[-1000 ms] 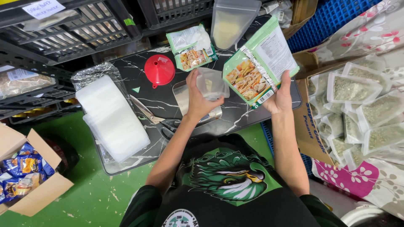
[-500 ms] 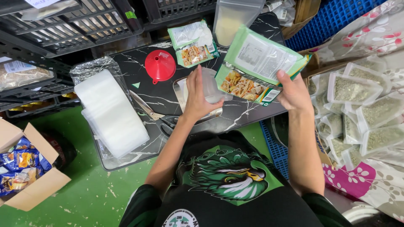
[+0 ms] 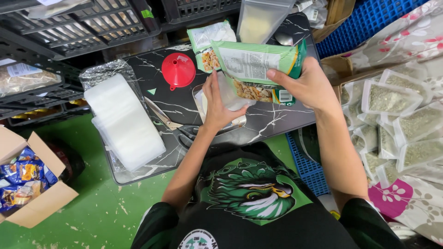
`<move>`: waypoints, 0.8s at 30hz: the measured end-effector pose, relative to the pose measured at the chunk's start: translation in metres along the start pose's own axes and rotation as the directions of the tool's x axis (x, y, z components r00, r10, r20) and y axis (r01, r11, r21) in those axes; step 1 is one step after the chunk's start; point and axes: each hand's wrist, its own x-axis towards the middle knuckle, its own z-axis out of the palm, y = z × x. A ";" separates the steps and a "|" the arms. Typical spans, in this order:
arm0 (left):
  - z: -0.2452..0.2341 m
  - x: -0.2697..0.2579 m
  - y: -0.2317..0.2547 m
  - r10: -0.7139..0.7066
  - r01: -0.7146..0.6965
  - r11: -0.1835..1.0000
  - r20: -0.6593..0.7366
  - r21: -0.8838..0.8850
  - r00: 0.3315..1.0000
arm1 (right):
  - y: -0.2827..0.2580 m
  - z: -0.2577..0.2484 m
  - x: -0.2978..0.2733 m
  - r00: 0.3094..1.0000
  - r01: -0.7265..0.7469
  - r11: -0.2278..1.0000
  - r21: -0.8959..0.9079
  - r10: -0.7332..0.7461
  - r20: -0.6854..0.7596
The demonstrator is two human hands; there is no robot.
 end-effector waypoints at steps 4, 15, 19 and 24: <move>-0.002 -0.002 0.000 -0.027 0.026 0.999 -0.029 -0.039 0.999 | 0.010 0.002 0.008 0.999 0.031 0.998 -0.061 -0.030 0.017; -0.044 0.017 0.027 -0.255 0.263 0.954 0.073 -0.146 0.964 | -0.005 0.016 0.036 0.974 -0.008 0.908 -0.419 0.103 0.203; -0.065 0.036 -0.016 -0.253 0.270 0.804 0.105 -0.529 0.962 | -0.006 0.020 0.040 0.958 0.043 0.915 -0.400 0.076 0.275; -0.083 0.066 -0.008 -0.176 0.384 0.784 0.419 -0.488 0.891 | -0.006 0.030 0.044 0.958 0.096 0.875 -0.475 0.048 0.283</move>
